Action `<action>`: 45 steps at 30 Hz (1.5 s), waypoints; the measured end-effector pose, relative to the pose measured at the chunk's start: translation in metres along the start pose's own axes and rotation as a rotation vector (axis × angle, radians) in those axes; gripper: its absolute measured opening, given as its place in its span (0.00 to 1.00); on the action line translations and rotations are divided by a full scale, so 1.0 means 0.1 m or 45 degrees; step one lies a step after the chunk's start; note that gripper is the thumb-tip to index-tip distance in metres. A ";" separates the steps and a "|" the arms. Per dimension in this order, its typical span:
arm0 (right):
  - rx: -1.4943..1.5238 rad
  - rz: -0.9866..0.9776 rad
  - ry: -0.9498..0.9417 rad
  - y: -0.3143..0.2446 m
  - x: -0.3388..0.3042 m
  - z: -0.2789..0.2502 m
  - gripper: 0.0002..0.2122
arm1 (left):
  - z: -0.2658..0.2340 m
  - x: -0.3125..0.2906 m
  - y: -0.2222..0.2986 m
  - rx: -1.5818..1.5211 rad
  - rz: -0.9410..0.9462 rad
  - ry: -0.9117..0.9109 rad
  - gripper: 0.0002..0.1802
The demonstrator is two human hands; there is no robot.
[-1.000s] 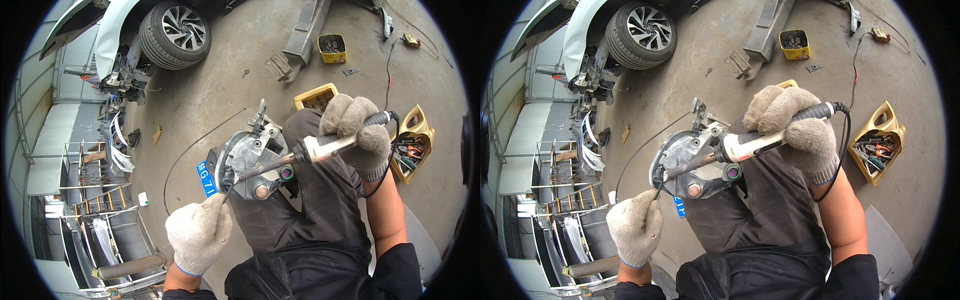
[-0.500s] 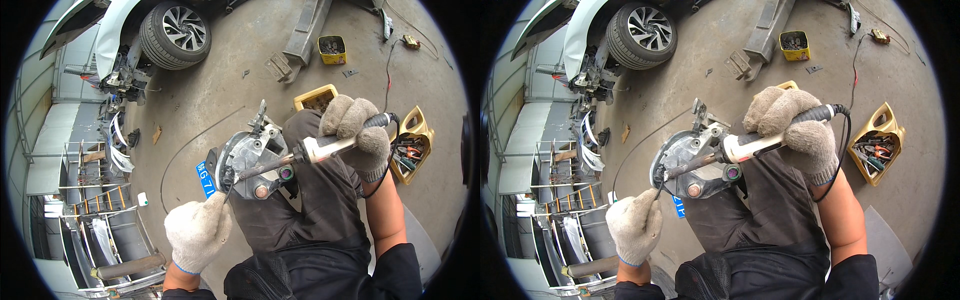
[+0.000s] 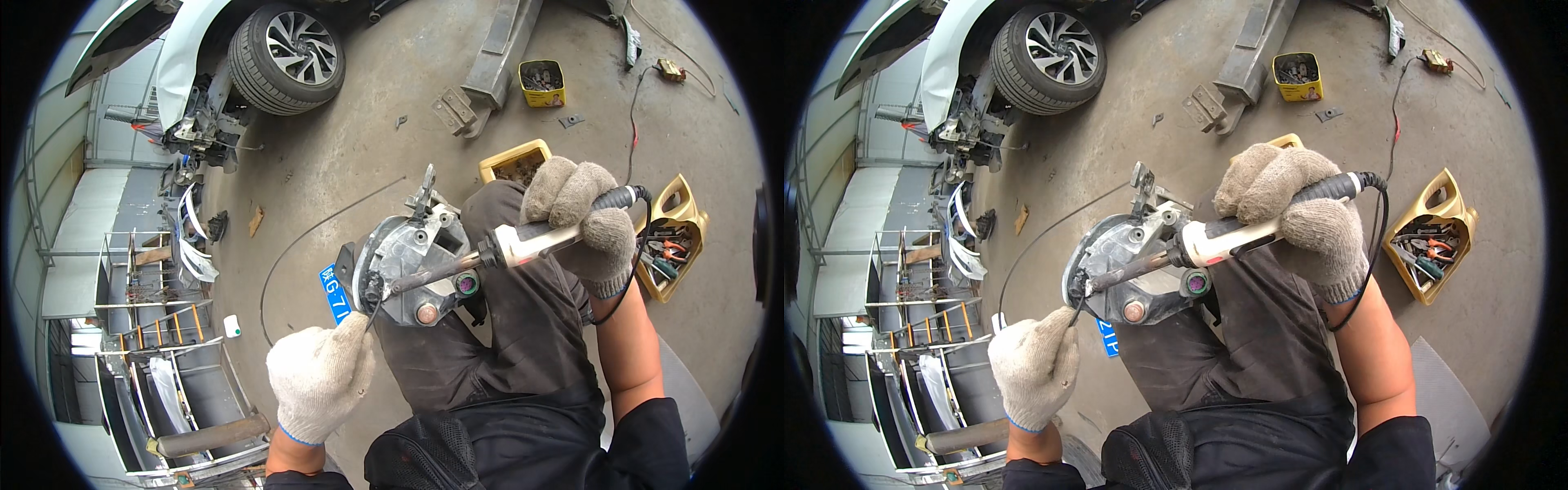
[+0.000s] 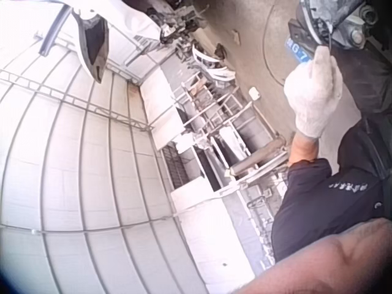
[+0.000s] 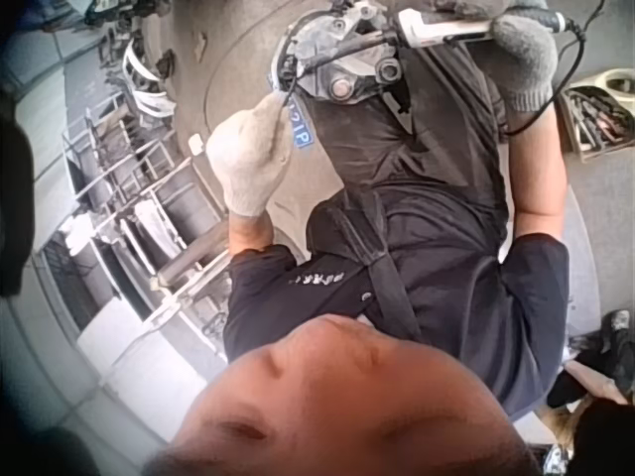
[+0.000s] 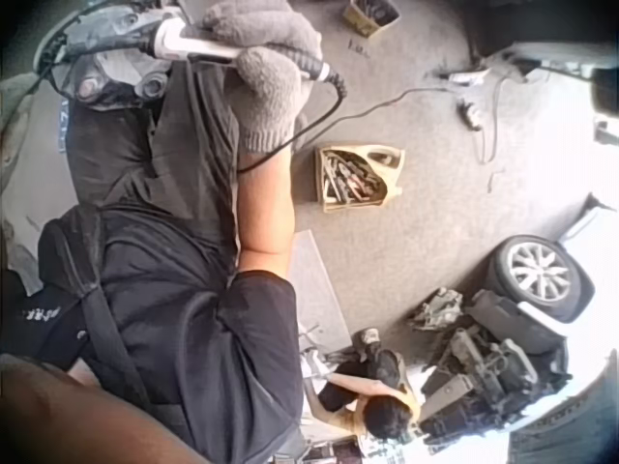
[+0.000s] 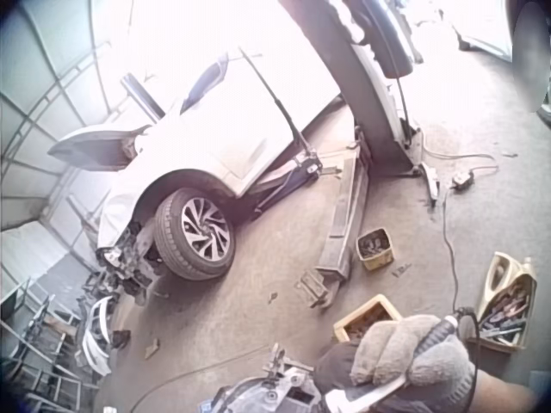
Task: The person sits on the floor and uses a soldering iron to apply heat and solder to a car part held in their lap. They repeatedly apply the soldering iron to different areas of the part while feeding solder wire with their other hand.
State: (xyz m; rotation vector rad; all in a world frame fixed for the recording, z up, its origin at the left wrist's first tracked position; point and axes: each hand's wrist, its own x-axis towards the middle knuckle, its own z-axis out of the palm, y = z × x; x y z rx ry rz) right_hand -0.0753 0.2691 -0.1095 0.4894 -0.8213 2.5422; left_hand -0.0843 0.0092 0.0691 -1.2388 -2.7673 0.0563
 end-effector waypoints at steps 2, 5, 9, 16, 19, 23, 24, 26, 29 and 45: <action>0.006 -0.002 0.013 0.01 0.00 0.01 0.14 | 0.01 -0.01 0.00 -0.012 -0.008 0.006 0.14; 0.015 0.022 0.018 0.00 -0.01 0.01 0.14 | 0.02 -0.03 -0.01 -0.026 -0.022 0.017 0.14; 0.015 -0.004 0.012 0.00 0.00 0.02 0.13 | 0.03 -0.03 0.01 0.005 -0.028 0.019 0.14; 0.000 0.048 0.068 -0.04 -0.01 0.01 0.12 | 0.02 -0.03 0.02 0.047 0.054 0.022 0.15; -0.020 0.005 0.002 -0.02 0.01 0.02 0.13 | 0.01 -0.05 0.03 0.025 0.013 0.025 0.15; -0.015 -0.025 -0.029 0.01 0.00 -0.01 0.14 | 0.00 -0.04 0.04 -0.009 -0.019 0.007 0.13; -0.013 -0.021 -0.008 0.00 -0.01 0.00 0.14 | -0.01 -0.04 0.05 -0.013 -0.039 -0.007 0.13; -0.010 -0.014 0.034 -0.02 -0.03 0.03 0.13 | -0.01 -0.04 0.05 -0.021 -0.063 -0.017 0.12; 0.041 -0.005 0.044 -0.08 -0.03 0.01 0.13 | 0.01 -0.06 0.03 -0.043 -0.075 -0.007 0.12; 0.284 0.136 0.045 0.18 0.12 -0.14 0.13 | 0.03 -0.13 0.03 -0.173 -0.110 0.016 0.14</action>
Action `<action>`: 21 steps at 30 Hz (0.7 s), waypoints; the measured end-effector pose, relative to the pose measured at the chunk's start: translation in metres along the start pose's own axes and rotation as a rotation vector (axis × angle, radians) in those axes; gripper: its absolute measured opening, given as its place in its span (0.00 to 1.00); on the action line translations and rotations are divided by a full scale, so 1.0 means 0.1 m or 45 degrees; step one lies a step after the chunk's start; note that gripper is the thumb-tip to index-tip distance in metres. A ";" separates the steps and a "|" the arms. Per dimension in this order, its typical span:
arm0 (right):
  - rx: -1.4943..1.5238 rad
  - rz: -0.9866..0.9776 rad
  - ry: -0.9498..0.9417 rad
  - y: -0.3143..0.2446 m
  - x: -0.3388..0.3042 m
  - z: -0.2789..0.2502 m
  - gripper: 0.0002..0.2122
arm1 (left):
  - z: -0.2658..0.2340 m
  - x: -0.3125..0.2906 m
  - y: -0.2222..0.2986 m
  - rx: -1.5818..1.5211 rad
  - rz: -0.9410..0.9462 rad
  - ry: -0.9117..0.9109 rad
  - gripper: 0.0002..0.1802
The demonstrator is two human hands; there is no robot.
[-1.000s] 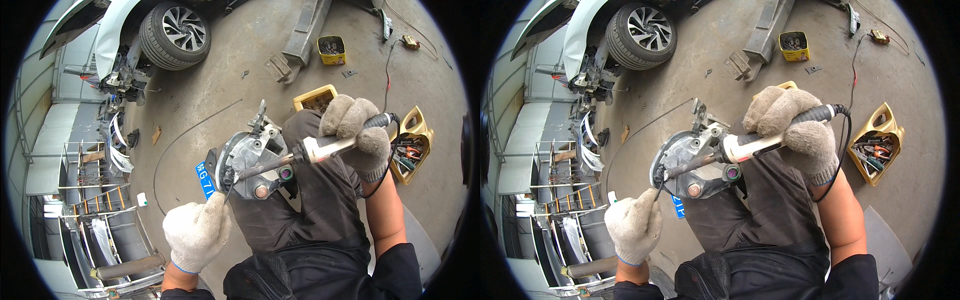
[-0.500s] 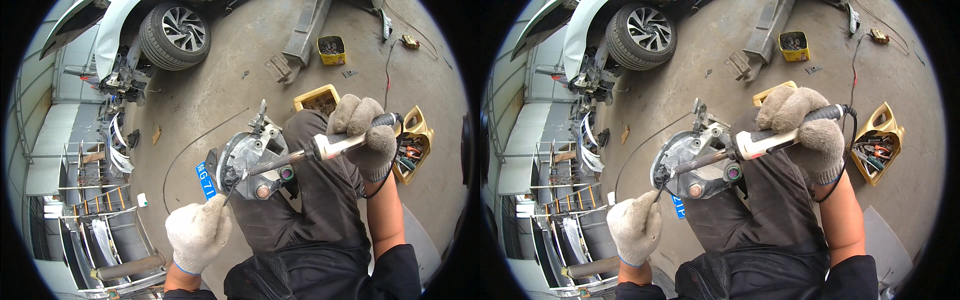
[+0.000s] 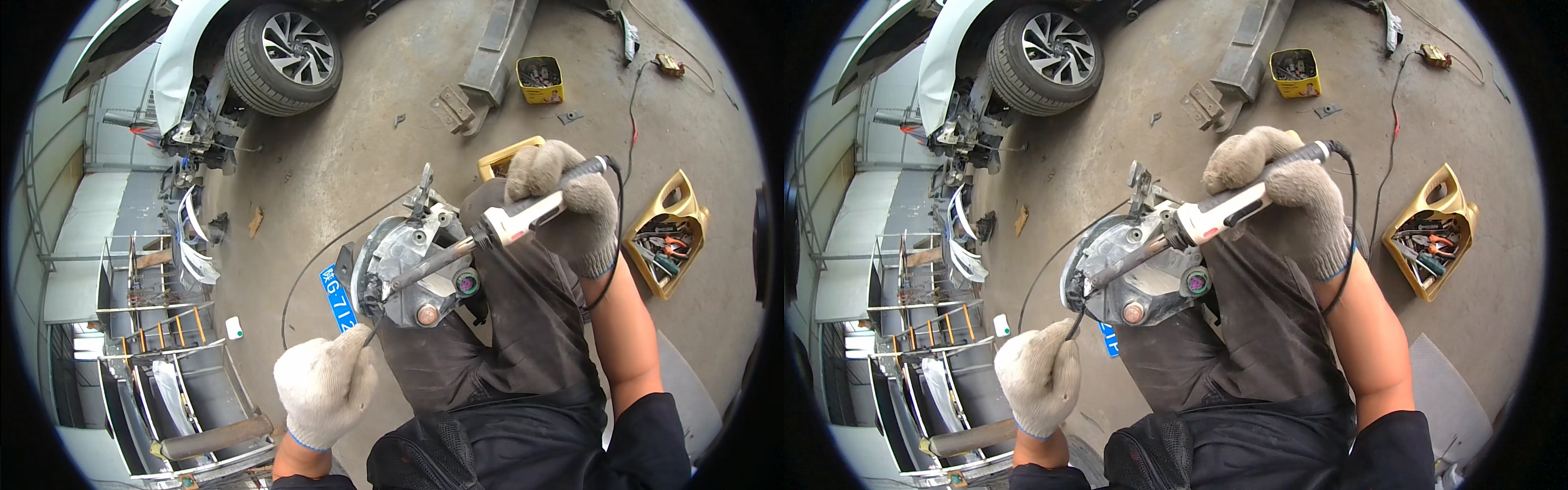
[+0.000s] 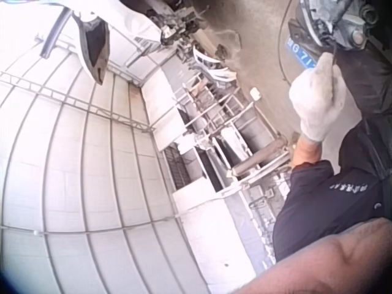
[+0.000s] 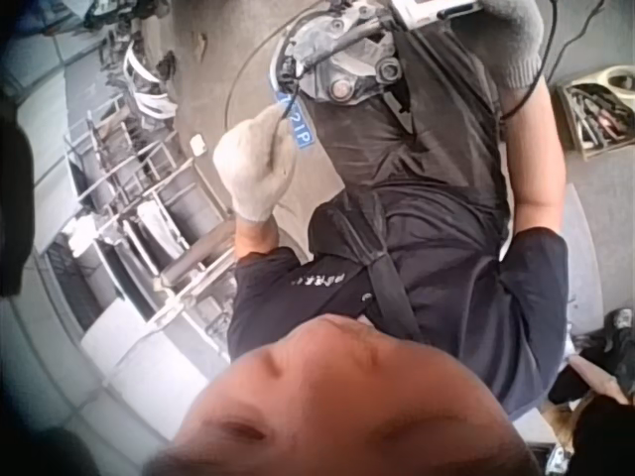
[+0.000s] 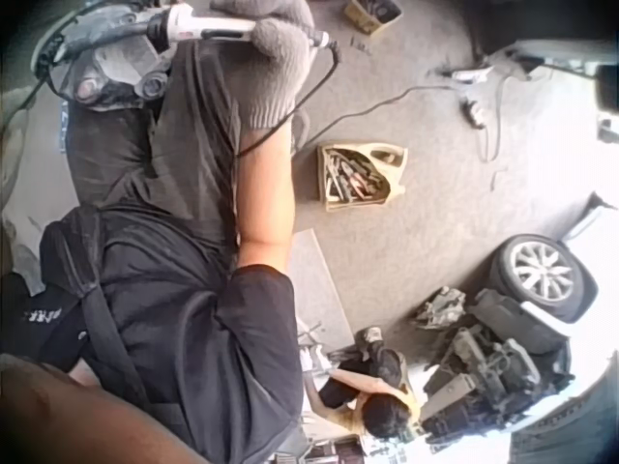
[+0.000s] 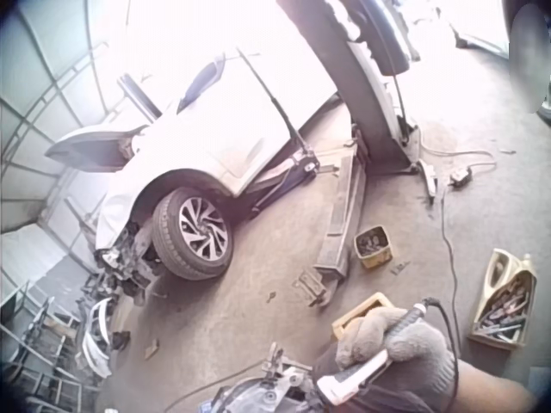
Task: The person sits on the floor and uses a soldering iron to apply heat and solder to a car part held in their lap. They repeatedly apply the soldering iron to different areas of the part while feeding solder wire with their other hand.
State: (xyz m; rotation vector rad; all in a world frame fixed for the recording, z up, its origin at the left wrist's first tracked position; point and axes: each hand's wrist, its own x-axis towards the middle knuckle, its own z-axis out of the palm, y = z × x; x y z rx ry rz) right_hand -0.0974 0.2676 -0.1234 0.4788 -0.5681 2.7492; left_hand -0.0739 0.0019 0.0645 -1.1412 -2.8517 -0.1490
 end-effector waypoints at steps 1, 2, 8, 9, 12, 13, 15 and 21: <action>0.002 0.008 0.074 0.02 0.02 0.04 0.12 | 0.00 0.00 0.00 0.008 -0.023 -0.008 0.14; 0.002 0.016 0.149 0.03 0.03 0.08 0.12 | 0.01 0.00 0.00 0.005 -0.013 -0.002 0.13; 0.191 0.027 0.066 -0.07 0.01 -0.09 0.14 | 0.04 -0.09 -0.09 -0.195 -0.106 0.101 0.10; 0.095 -0.024 0.126 -0.12 -0.03 -0.05 0.14 | 0.05 -0.13 -0.09 -0.294 -0.194 0.159 0.10; 0.035 -0.069 0.313 -0.22 -0.21 0.05 0.15 | 0.23 -0.16 -0.11 -0.684 -0.417 0.413 0.12; -0.003 -0.085 0.304 -0.22 -0.27 0.07 0.15 | 0.27 -0.12 -0.10 -0.819 -0.520 0.486 0.12; -0.070 -0.071 0.267 -0.26 -0.39 0.09 0.16 | 0.34 -0.07 -0.17 -1.093 -0.658 0.563 0.12; -0.224 0.022 0.669 -0.30 -0.63 0.49 0.20 | 0.56 -0.07 -0.38 -1.613 -0.589 0.518 0.11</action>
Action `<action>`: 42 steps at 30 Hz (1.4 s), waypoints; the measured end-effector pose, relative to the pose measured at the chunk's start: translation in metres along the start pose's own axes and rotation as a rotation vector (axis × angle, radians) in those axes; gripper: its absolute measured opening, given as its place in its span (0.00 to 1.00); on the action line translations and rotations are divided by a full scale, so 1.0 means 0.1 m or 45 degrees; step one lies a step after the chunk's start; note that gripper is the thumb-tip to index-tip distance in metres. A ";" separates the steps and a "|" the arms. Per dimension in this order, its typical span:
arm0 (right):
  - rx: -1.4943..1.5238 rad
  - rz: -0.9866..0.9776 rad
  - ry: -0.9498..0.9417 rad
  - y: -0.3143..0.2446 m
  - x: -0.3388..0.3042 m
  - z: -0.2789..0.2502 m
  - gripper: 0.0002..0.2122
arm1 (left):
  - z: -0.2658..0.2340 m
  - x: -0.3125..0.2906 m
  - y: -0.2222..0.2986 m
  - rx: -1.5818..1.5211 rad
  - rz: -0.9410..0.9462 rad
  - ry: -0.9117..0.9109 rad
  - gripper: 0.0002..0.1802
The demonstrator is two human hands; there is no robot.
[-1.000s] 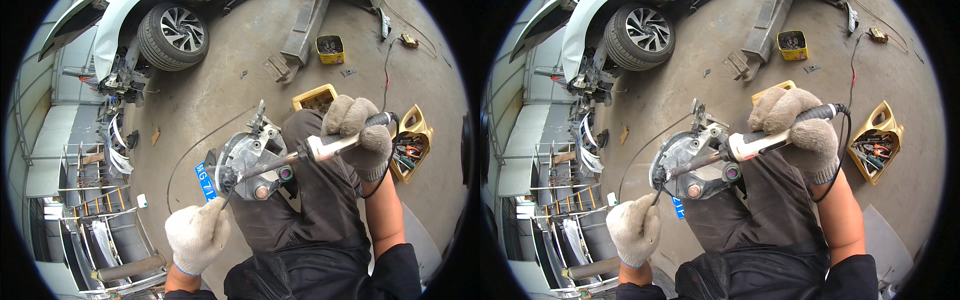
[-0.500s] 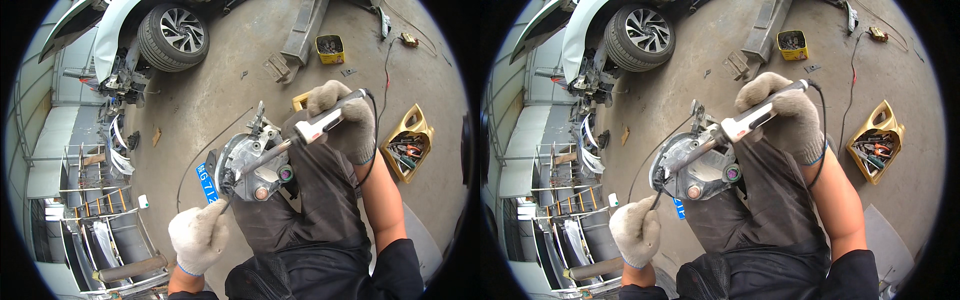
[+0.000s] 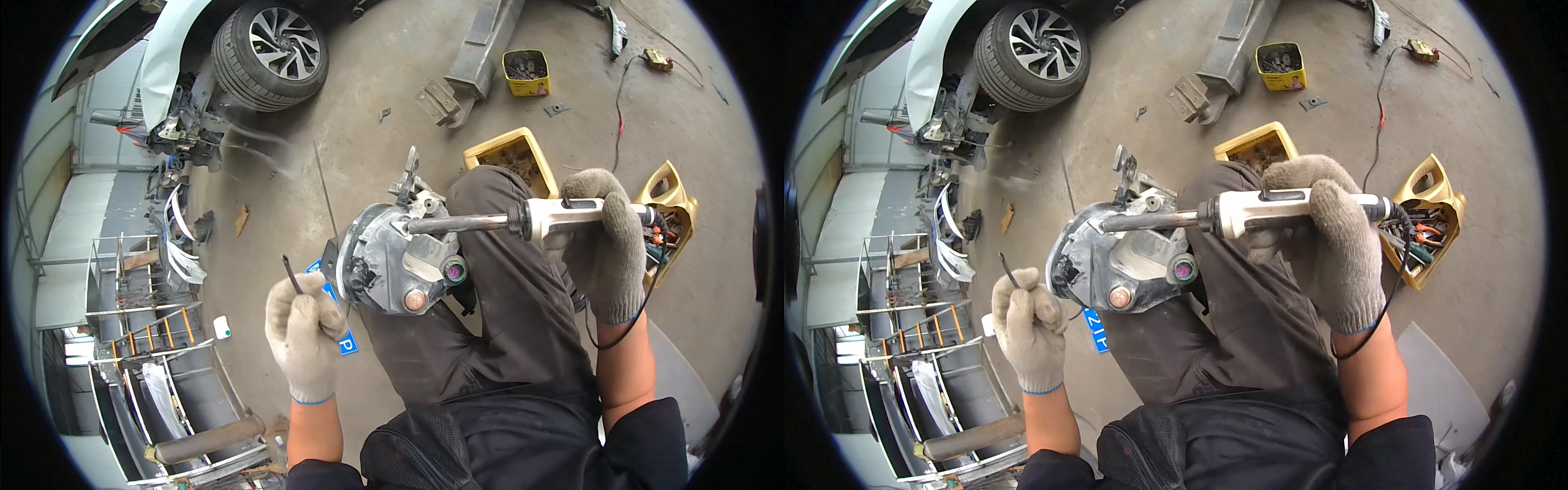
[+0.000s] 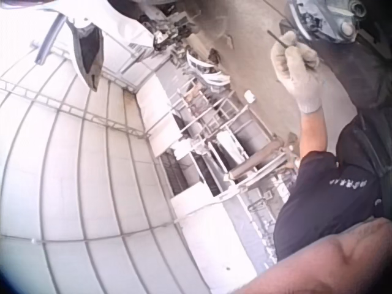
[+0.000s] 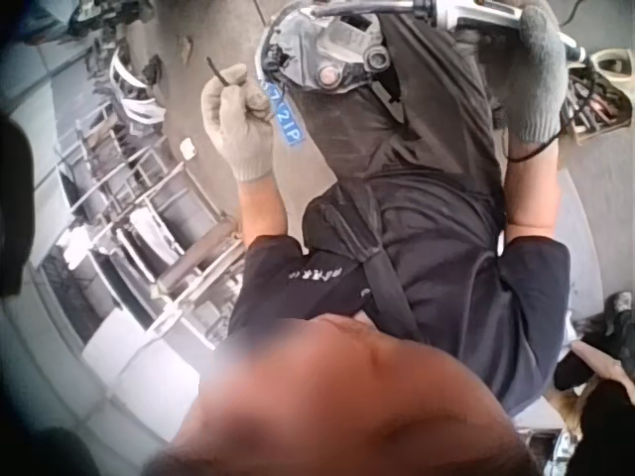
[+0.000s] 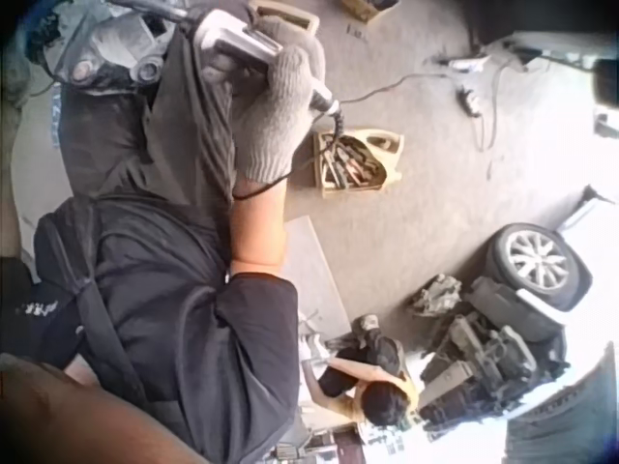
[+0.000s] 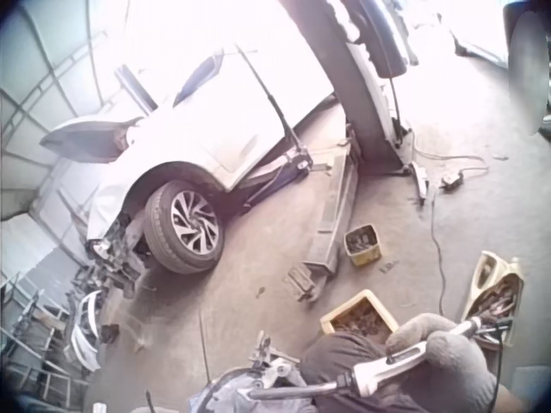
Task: The person sits on the floor and uses a soldering iron to apply heat and solder to a car part held in their lap. They repeatedly apply the soldering iron to different areas of the part while feeding solder wire with their other hand.
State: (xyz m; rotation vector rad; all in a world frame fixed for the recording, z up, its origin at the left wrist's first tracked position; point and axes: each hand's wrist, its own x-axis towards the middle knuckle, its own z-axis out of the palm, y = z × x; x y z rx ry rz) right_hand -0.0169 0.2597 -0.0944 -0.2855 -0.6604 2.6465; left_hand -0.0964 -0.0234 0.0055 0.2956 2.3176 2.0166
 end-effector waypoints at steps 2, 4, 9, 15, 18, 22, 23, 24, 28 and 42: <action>0.001 -0.012 0.066 0.01 -0.08 0.00 0.20 | 0.01 -0.08 0.05 0.159 -0.032 0.011 0.11; -0.033 -0.028 0.076 0.03 -0.12 -0.01 0.20 | 0.03 -0.16 0.11 0.402 0.088 -0.047 0.11; -0.072 0.037 0.153 0.10 -0.24 0.12 0.19 | -0.02 -0.19 0.23 0.889 0.310 -0.288 0.12; -0.006 0.105 0.154 0.18 -0.30 0.15 0.19 | -0.06 -0.13 0.27 1.002 0.353 -0.406 0.12; 0.005 0.098 0.257 0.21 -0.35 0.21 0.19 | -0.07 -0.11 0.27 0.988 0.384 -0.382 0.12; 0.029 0.114 0.224 0.22 -0.45 0.19 0.20 | -0.01 -0.18 0.31 0.642 0.194 -0.117 0.11; 0.041 0.112 0.214 0.21 -0.47 0.19 0.20 | -0.04 -0.18 0.29 0.633 0.232 -0.115 0.11; 0.052 0.110 0.205 0.19 -0.49 0.19 0.20 | -0.08 -0.16 0.24 0.624 0.270 -0.114 0.12; -0.024 0.059 0.131 0.06 -0.59 0.22 0.26 | -0.11 -0.10 0.12 0.498 0.280 -0.024 0.12; -0.478 0.241 0.186 -0.27 -0.79 0.40 0.40 | -0.07 0.38 -0.86 -0.522 -0.132 -0.054 0.10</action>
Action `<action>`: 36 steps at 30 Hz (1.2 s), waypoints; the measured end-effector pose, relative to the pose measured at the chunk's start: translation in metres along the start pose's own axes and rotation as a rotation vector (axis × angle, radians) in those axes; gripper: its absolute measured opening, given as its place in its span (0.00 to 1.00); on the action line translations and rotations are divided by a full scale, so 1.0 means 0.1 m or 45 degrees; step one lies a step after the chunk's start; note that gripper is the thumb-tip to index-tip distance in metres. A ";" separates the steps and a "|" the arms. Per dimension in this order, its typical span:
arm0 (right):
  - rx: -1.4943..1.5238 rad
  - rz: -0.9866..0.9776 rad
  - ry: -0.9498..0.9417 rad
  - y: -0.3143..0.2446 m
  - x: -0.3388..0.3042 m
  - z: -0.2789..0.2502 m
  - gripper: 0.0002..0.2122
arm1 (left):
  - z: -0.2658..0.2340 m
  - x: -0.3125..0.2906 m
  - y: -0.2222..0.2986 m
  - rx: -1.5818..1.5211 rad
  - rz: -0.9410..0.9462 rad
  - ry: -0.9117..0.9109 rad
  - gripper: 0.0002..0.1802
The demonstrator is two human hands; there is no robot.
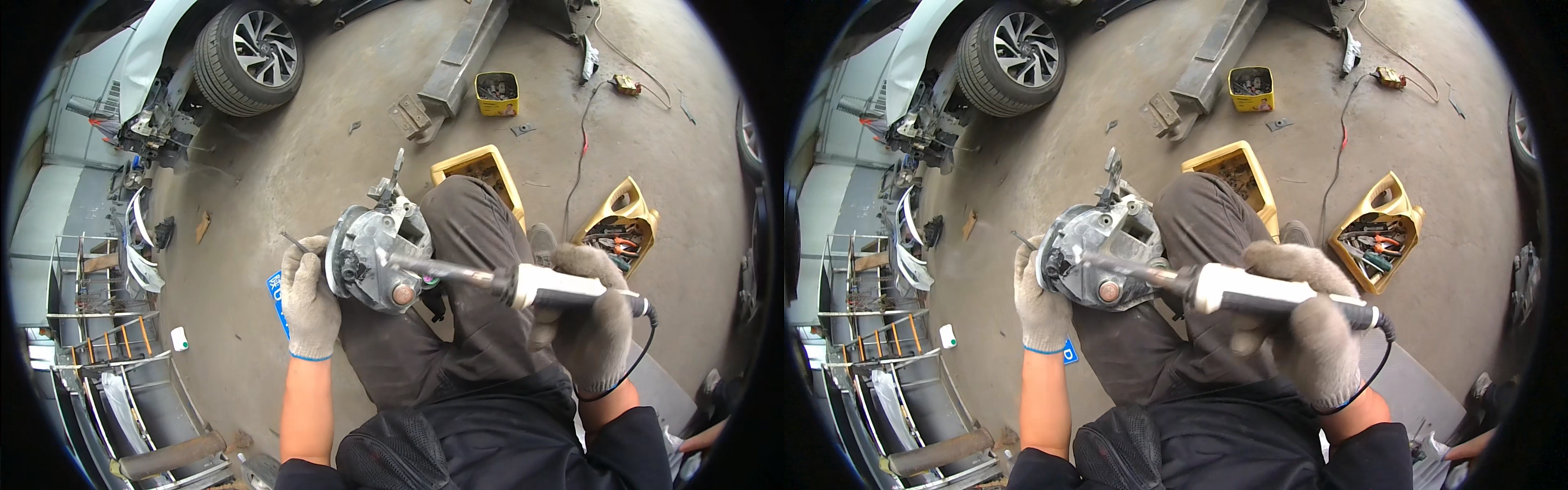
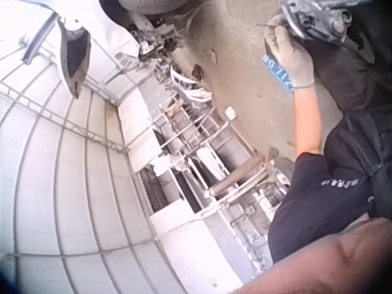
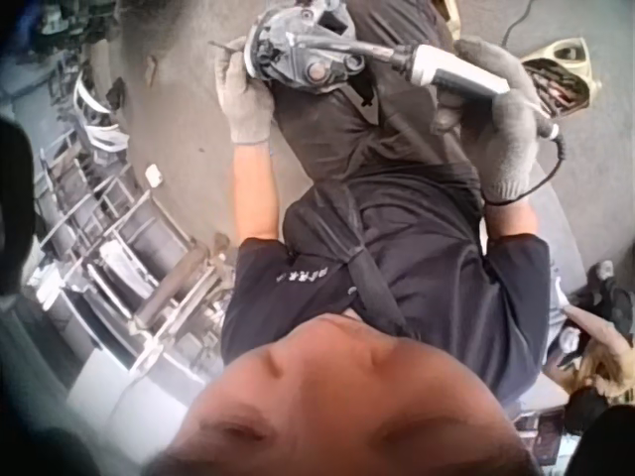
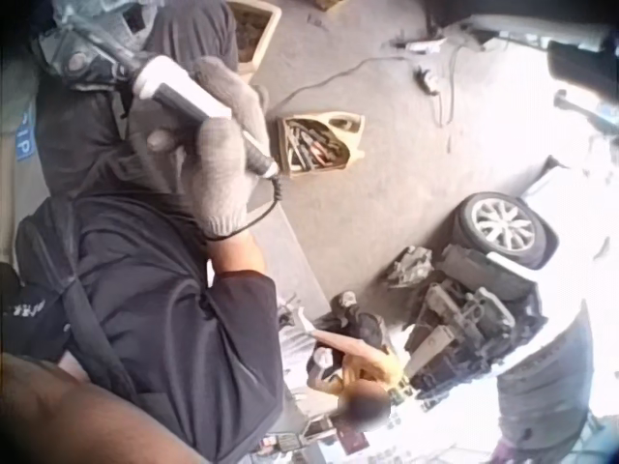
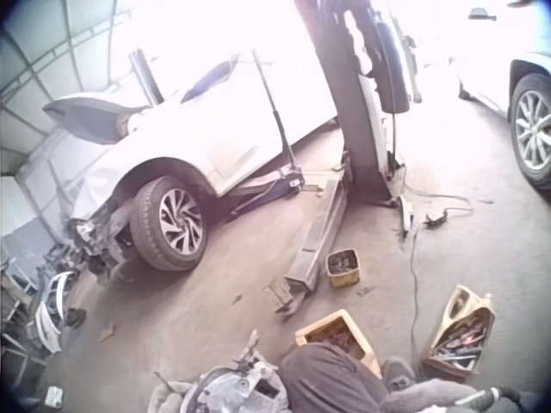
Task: The person sits on the floor and uses a soldering iron to apply heat and solder to a car part held in their lap. They repeatedly apply the soldering iron to different areas of the part while feeding solder wire with their other hand.
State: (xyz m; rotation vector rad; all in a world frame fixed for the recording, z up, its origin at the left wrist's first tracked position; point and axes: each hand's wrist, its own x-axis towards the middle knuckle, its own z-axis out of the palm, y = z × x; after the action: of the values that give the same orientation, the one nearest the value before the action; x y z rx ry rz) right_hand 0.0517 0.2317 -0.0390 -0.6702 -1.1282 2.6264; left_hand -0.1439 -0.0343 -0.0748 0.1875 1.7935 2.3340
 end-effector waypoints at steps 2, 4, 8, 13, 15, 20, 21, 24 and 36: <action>-0.127 -0.029 -0.058 -0.01 -0.02 -0.06 0.38 | 0.05 0.06 0.02 -0.006 -0.014 -0.062 0.09; -0.060 -0.112 0.017 0.08 -0.05 -0.04 0.36 | 0.16 0.12 0.05 -0.015 0.014 -0.099 0.08; -0.004 -0.011 0.064 0.02 -0.14 -0.05 0.39 | 0.32 0.26 0.10 0.002 -0.051 -0.125 0.10; 0.077 -0.020 -0.142 0.00 -0.15 0.06 0.38 | 0.26 0.45 0.04 0.023 -0.184 -0.128 0.11; 0.046 0.031 -0.233 0.00 -0.15 0.01 0.37 | 0.24 0.48 0.03 0.041 -0.205 -0.168 0.11; 0.090 0.018 -0.304 0.04 -0.17 -0.02 0.36 | 0.23 0.52 0.03 0.029 -0.283 -0.244 0.12; 0.071 0.026 -0.324 0.04 -0.18 -0.02 0.36 | 0.22 0.51 0.01 0.025 -0.285 -0.238 0.12; 0.085 0.030 -0.388 0.07 -0.17 -0.06 0.35 | 0.24 0.52 0.01 0.030 -0.279 -0.245 0.12; 0.060 0.020 -0.414 0.11 -0.23 -0.02 0.34 | 0.22 0.53 -0.04 -0.018 -0.269 -0.274 0.13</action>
State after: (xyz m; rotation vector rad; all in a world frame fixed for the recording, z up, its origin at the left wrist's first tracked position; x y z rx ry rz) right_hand 0.0729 0.2172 -0.0401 -0.2472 -1.1384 2.8359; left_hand -0.1904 -0.0004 -0.0736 0.2262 1.6095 2.0936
